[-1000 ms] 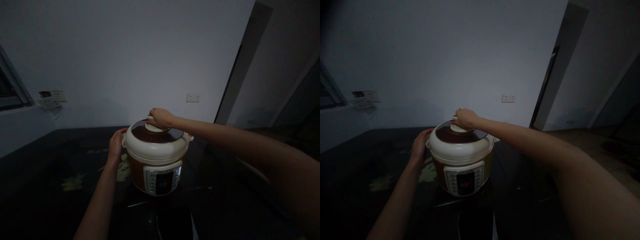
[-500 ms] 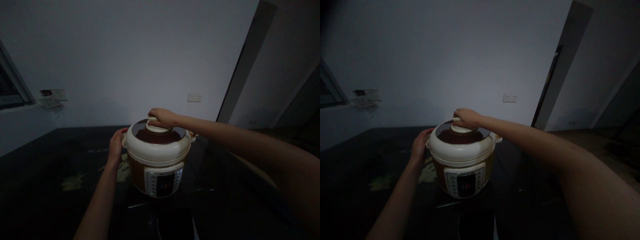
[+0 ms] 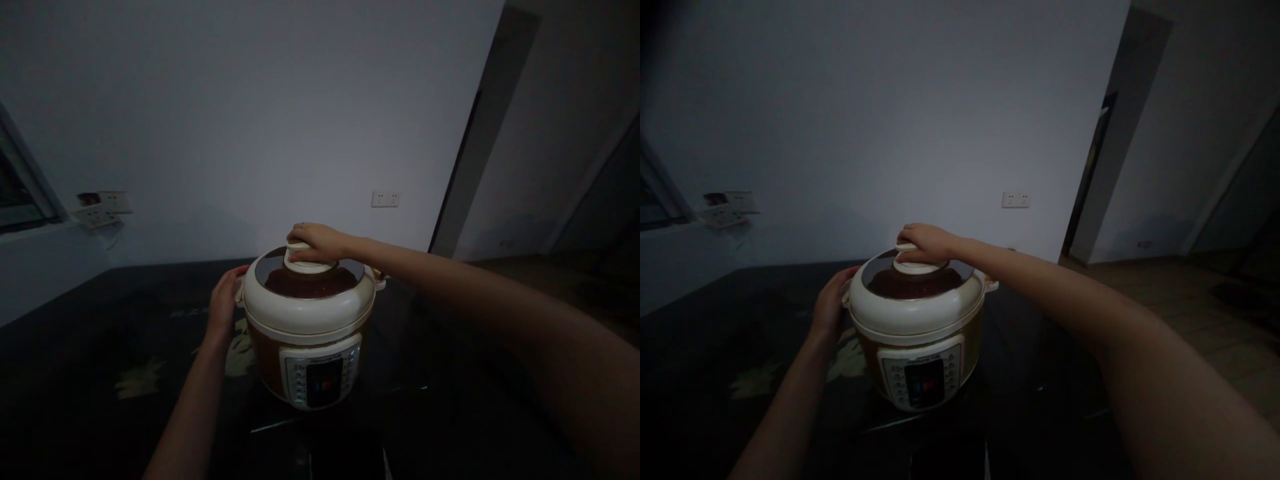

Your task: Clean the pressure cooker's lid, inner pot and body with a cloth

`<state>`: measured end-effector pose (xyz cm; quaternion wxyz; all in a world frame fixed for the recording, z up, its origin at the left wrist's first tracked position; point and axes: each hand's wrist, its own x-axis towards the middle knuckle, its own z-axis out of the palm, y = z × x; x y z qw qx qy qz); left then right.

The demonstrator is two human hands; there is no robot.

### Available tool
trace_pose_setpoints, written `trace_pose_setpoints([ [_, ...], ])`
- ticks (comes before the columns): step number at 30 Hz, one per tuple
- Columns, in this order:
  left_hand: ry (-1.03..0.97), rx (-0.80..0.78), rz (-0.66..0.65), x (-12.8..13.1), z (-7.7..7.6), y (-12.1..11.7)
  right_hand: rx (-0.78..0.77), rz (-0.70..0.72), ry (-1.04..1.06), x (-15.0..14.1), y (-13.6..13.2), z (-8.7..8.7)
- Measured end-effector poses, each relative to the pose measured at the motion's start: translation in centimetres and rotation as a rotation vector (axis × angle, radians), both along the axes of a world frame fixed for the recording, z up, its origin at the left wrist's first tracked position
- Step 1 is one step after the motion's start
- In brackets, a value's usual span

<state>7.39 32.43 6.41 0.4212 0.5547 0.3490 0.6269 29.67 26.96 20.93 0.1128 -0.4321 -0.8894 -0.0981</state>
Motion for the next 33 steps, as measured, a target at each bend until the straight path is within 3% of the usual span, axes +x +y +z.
trace_pose_setpoints([
  [11, -0.042, -0.019, -0.048, -0.1, 0.0, -0.3, -0.173, -0.055, 0.058, 0.2, -1.1, 2.6],
  [15, -0.040, -0.032, -0.045, -0.1, 0.1, -0.6, -0.033, -0.183, 0.194, 2.0, -2.9, 4.5],
  [18, -0.039, -0.046, -0.030, -0.1, 0.2, -0.8, 0.231, -0.268, 0.476, 4.9, -6.1, 4.1],
  [20, -0.042, -0.056, -0.004, 0.0, 0.2, -0.8, 0.428, -0.310, 0.770, 7.3, -8.8, 1.8],
  [23, -0.045, -0.067, 0.031, 0.0, 0.2, -0.8, 0.595, -0.489, 1.252, 10.5, -12.6, -4.8],
  [25, -0.044, -0.074, 0.037, 0.0, 0.1, -0.7, 0.608, -0.582, 1.381, 11.5, -14.2, -10.1],
  [28, -0.038, -0.087, 0.038, 0.0, 0.0, -0.5, 0.422, -0.634, 1.509, 10.8, -14.5, -16.6],
  [30, -0.027, -0.090, 0.049, -0.1, 0.0, -0.4, 0.255, -0.595, 1.585, 9.5, -13.6, -18.6],
  [33, -0.008, -0.086, 0.081, -0.1, -0.2, -0.3, 0.104, -0.475, 1.709, 7.6, -11.2, -18.4],
])
